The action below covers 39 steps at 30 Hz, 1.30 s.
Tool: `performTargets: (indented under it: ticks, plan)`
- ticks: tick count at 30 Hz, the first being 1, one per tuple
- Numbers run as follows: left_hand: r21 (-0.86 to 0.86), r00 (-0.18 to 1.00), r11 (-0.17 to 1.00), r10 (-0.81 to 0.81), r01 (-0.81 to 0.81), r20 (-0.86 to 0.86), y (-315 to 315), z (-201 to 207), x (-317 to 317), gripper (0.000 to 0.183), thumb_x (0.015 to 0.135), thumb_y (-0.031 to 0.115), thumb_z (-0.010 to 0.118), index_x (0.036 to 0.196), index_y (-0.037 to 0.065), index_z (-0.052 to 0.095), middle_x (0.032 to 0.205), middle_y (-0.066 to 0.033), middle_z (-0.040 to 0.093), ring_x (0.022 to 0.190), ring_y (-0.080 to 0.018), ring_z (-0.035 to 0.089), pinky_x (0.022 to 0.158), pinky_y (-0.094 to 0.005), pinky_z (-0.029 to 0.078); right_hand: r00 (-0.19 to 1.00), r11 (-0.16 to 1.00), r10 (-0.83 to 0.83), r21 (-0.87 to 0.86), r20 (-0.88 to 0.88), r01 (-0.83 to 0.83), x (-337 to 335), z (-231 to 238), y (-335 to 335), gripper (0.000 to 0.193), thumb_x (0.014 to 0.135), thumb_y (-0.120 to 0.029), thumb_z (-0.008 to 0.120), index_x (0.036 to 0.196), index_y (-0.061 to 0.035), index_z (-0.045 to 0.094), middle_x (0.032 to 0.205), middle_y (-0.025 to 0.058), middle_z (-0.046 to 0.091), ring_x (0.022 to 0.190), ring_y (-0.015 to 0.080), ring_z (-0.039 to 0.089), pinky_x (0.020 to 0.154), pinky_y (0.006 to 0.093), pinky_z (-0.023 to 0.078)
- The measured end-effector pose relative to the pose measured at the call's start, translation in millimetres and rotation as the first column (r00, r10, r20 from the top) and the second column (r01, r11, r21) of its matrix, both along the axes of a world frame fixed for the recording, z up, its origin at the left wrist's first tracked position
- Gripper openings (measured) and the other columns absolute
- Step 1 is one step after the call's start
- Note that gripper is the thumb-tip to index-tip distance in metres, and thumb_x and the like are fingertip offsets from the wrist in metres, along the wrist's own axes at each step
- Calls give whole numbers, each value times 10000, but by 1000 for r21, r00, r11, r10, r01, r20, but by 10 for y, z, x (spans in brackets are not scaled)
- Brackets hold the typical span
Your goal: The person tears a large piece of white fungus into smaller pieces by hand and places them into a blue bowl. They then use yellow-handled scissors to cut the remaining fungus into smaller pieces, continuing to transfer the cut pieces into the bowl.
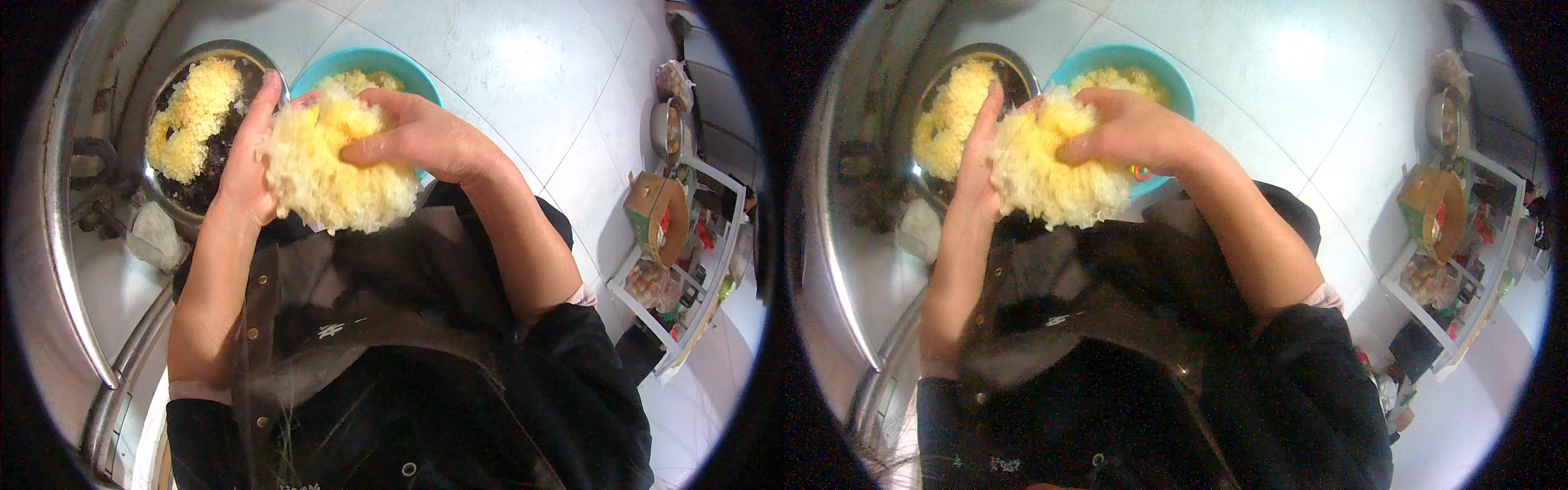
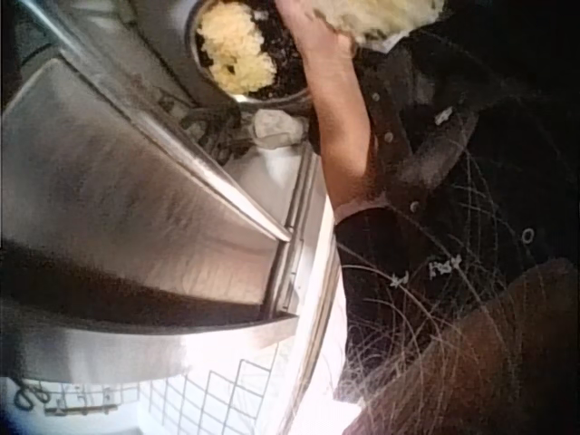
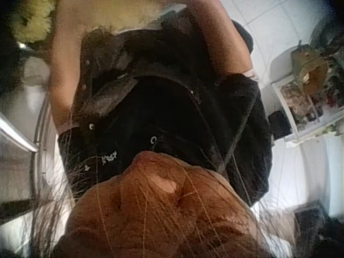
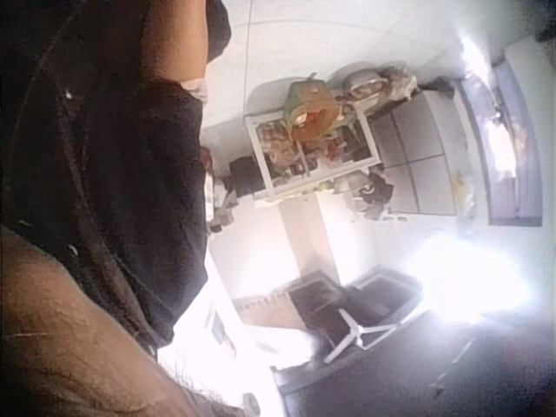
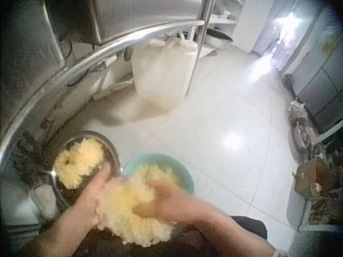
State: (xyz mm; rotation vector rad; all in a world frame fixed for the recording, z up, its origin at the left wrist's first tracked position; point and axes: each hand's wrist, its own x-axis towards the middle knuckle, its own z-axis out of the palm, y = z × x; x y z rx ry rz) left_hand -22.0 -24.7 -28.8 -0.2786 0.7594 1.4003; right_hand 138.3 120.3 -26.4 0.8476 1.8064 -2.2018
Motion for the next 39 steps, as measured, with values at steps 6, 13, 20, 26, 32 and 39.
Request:
performTargets:
  ticks: [6,13,20,26,32,39]
  plan:
    - [63,989,998,30,-20,-147,-54,53,61,612,1001,421,577,1423,-5,453,1363,-135,574,1234,-258,584,1054,-423,475,967,956,-253,-162,-22,246,-70,54,17,516,839,-219,770,1230,62,584,1093,140,701,994,211,678,851,331,540]
    - [-81,933,992,-116,94,-341,-87,68,84,464,891,99,703,1313,-26,556,1223,-133,653,1096,-253,652,957,-415,536,999,936,36,351,25,-42,-30,195,-30,673,825,-392,815,1285,29,562,1125,180,684,1042,258,664,899,375,533]
    - [-107,906,975,-219,193,-362,-79,137,64,545,813,39,694,1332,-12,536,1212,-123,646,1085,-230,651,935,-377,541,990,880,-17,467,-143,83,38,216,250,651,774,-378,864,1308,-99,617,1090,133,651,995,245,646,860,393,575]
    - [-119,860,952,-306,282,-408,-79,165,109,545,761,54,684,1286,-34,566,1164,-123,662,1056,-251,661,922,-396,555,963,870,72,489,-260,67,17,187,218,312,786,-180,782,1071,-69,720,922,57,680,836,132,631,793,297,540]
    - [-144,857,943,-332,299,-396,-98,203,64,559,753,67,680,1287,-42,556,1157,-139,654,1039,-249,662,911,-380,553,981,882,-67,448,-180,142,36,137,272,225,854,-90,689,1068,-22,706,907,48,703,797,105,657,742,272,574]
    - [-114,858,946,-323,303,-400,-120,226,8,526,757,74,674,1256,-59,572,1145,-157,663,1038,-254,668,905,-378,555,954,850,-96,521,284,-70,21,175,362,247,877,-130,685,1107,-47,718,924,96,721,751,137,682,622,285,573]
